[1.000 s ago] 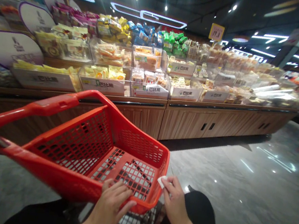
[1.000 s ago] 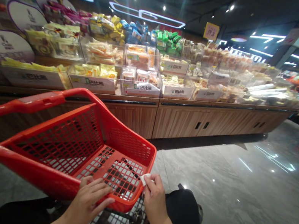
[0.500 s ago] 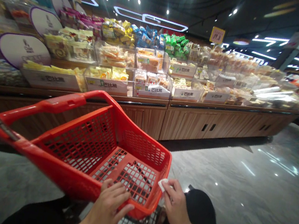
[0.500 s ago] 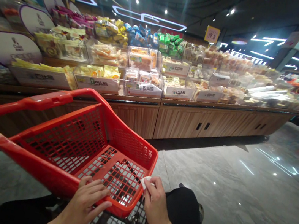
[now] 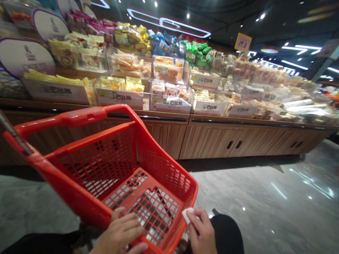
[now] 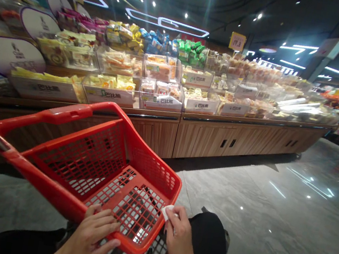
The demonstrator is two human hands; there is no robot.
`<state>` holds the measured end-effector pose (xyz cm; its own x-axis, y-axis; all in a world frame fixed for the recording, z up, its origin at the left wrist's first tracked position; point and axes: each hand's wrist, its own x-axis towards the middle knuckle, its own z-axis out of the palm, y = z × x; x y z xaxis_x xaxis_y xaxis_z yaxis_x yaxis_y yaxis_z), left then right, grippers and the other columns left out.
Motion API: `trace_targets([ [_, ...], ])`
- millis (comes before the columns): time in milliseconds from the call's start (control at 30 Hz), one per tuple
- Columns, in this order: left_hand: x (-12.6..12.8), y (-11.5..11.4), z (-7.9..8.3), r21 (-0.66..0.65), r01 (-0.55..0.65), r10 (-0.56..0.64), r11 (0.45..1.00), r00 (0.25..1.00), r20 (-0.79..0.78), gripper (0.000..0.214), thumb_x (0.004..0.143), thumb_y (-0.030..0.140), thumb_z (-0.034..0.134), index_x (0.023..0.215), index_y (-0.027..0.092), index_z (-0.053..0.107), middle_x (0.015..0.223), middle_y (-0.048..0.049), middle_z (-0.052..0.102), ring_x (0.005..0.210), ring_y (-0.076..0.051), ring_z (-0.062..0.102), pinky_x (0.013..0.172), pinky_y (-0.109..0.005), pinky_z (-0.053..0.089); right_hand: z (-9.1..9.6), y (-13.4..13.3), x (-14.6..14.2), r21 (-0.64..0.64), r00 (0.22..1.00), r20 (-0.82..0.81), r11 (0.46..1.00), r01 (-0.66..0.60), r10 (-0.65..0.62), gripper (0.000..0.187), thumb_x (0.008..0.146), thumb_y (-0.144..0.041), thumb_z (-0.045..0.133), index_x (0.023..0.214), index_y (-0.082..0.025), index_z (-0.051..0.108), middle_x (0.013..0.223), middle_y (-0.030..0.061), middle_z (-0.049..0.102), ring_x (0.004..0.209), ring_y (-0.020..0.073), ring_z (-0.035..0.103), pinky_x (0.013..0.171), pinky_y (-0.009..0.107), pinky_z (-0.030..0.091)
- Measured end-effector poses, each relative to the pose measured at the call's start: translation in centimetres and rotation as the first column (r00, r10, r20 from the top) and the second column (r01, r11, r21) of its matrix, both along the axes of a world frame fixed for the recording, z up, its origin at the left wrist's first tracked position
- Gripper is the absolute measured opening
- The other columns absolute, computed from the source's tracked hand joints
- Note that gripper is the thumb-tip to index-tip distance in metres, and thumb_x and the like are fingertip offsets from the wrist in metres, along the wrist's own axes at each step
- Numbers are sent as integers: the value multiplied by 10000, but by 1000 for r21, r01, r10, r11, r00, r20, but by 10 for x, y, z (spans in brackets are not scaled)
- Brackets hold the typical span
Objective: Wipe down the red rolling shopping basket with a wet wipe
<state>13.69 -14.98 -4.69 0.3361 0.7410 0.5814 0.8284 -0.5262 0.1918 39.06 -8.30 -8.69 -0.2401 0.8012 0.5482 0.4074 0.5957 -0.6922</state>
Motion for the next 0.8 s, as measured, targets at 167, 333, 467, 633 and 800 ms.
trace_targets([
  [167,-14,3,6,-134,60,-74,989,992,-105,205,788,412,618,889,236,584,792,22,657,799,-162,588,944,-376,255,-3,-20,-3,-48,997,-11,996,-77,76,315,890,-109,438,1089,-239,644,969,77,569,885,187,601,775,282,537],
  [333,-22,7,8,-167,49,-69,985,991,-118,252,793,465,592,844,218,572,769,11,628,809,-170,573,976,-407,249,-5,-3,-4,12,999,-33,1000,23,-22,314,861,-89,452,1046,-227,665,912,66,569,837,179,604,749,271,536],
  [467,-26,9,10,-178,34,-59,983,989,-136,267,802,466,572,758,203,557,722,9,601,764,-161,552,953,-406,288,-4,-3,-11,10,1000,-24,1000,-5,5,310,865,-77,439,1041,-217,652,915,66,558,845,176,601,765,272,533],
  [633,-15,3,17,-184,16,-43,983,989,-141,178,808,398,581,806,221,580,757,20,627,780,-158,573,939,-397,293,1,-23,-25,-17,996,43,997,-77,78,327,882,-73,409,1088,-218,618,966,78,551,895,183,594,810,298,531],
  [800,31,-8,12,-178,-73,56,981,994,-99,258,719,395,676,924,256,603,810,27,686,773,-178,627,952,-407,314,3,-36,-34,33,982,127,989,-145,139,327,854,-79,469,1093,-235,627,911,58,578,819,177,607,748,273,548],
])
